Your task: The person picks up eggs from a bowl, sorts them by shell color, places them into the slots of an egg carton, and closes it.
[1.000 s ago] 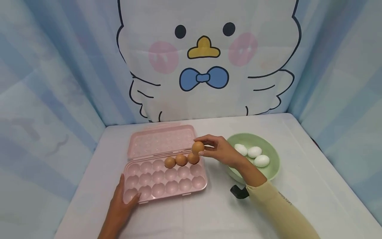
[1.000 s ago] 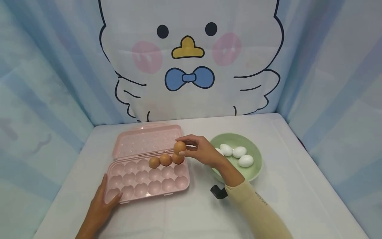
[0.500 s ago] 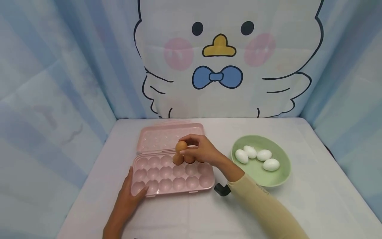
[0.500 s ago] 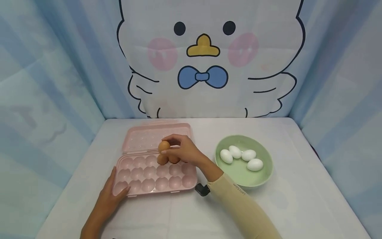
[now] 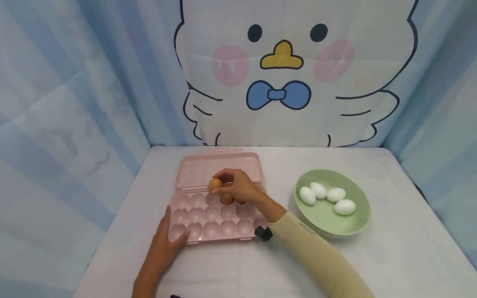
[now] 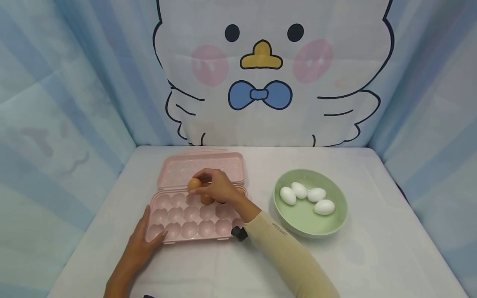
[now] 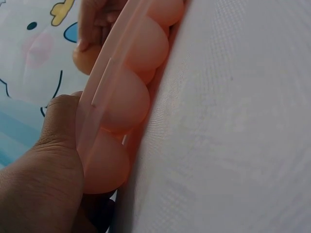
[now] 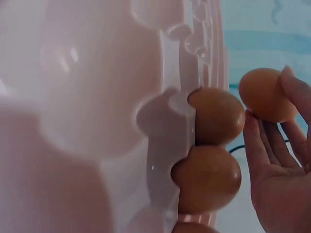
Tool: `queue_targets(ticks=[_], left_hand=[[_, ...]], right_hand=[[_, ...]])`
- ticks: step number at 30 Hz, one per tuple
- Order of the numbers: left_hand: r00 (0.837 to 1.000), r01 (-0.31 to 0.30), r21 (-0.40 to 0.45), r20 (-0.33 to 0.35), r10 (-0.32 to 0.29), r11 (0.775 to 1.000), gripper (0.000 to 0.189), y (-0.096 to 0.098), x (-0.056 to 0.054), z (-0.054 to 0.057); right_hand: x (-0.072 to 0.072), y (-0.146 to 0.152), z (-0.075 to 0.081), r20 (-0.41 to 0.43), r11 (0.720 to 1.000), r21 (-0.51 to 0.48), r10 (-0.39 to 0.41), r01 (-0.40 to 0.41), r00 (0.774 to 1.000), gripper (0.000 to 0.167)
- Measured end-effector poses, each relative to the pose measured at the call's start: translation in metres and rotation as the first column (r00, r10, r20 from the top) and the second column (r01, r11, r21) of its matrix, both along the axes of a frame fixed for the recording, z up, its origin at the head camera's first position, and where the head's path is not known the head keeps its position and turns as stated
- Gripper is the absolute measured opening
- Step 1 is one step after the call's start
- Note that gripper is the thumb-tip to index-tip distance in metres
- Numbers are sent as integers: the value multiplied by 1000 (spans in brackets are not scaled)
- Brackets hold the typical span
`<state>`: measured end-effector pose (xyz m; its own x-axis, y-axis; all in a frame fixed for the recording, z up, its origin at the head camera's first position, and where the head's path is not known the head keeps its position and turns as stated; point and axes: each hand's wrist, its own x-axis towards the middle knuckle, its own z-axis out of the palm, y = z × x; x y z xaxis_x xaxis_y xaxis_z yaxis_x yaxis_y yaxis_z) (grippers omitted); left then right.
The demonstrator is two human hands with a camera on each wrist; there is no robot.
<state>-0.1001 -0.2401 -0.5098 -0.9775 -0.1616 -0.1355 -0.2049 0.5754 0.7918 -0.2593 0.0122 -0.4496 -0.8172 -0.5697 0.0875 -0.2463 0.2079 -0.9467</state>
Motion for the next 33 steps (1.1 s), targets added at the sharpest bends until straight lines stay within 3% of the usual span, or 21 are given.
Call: queue_targets(ticks=[15, 22, 33], left_hand=[[1000, -2, -13, -13, 2, 1000, 110, 2, 1, 2], [1000, -6, -5, 2, 6, 1000, 110, 2, 2, 4], [1000, -4, -18, 5, 4, 1000, 109, 2, 2, 4]], right_hand=[[-2, -9, -3, -87, 994, 100, 43, -34, 995, 39], [-1, -13, -2, -99, 987, 159, 11, 4, 995, 26], [-1, -11, -2, -68, 995, 100, 24, -17, 997, 24]])
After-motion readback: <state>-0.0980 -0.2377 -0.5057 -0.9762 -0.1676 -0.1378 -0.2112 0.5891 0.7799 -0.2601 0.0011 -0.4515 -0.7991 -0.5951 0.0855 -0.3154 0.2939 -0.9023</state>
